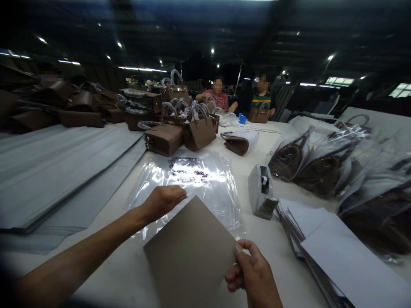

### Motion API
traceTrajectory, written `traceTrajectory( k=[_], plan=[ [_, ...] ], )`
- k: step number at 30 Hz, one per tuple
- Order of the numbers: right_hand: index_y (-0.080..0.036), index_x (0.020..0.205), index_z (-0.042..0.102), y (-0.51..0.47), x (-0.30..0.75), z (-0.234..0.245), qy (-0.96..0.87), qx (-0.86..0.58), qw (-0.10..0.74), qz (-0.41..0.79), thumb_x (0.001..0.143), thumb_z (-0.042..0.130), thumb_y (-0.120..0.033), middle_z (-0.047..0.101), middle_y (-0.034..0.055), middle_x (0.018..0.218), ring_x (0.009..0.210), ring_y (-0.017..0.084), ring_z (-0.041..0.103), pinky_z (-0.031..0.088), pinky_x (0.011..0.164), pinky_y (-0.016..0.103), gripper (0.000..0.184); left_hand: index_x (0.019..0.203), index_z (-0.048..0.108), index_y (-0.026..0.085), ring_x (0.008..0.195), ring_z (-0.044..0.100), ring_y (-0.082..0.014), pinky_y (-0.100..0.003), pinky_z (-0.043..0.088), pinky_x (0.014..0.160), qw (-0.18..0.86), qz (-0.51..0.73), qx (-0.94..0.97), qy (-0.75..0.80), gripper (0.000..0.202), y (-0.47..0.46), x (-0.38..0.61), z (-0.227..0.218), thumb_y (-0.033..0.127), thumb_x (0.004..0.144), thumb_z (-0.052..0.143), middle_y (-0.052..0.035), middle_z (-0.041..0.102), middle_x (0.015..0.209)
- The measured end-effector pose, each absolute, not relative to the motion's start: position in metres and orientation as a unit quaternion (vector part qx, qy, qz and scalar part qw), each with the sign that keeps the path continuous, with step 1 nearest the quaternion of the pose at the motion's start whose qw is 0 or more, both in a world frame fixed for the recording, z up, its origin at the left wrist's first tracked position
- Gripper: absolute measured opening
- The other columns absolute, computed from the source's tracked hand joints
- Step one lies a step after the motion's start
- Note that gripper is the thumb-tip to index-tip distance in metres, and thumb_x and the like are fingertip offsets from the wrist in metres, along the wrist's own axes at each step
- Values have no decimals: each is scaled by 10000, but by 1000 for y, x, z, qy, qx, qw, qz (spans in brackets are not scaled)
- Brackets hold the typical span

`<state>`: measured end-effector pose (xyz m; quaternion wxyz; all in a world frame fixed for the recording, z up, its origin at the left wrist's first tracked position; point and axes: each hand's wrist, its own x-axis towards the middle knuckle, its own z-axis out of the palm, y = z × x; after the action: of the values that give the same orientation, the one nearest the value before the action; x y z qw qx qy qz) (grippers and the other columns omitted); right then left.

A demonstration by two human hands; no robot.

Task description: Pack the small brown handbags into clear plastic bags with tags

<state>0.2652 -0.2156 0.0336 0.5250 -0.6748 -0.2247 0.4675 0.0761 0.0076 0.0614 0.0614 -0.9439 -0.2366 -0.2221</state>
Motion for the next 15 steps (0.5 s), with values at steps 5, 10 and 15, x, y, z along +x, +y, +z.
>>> traceTrajectory(
  k=[5,10,15],
  plan=[
    [-178,992,445,-186,259,7,-83,-611,630,472,551,743,-444,588,-44,578,561,141,616,502,527,228,595,662,510,160,498,472,-110,-225,321,470,110,-213,-953,-187,224,3,74,61,184,867,423,16,525,587],
    [-186,850,442,-147,224,-9,-20,-509,721,470,505,772,-372,555,-79,638,693,157,649,535,624,248,513,683,494,170,535,495,-132,-252,374,498,131,-210,-959,-141,162,-11,79,49,111,827,450,14,535,610],
    [-188,850,465,-65,194,-25,-60,-492,732,467,671,652,-350,529,-76,604,634,118,623,523,619,242,305,723,490,165,567,529,-127,-259,407,519,138,-222,-958,-115,132,-22,83,44,85,822,455,8,561,652]
  ],
)
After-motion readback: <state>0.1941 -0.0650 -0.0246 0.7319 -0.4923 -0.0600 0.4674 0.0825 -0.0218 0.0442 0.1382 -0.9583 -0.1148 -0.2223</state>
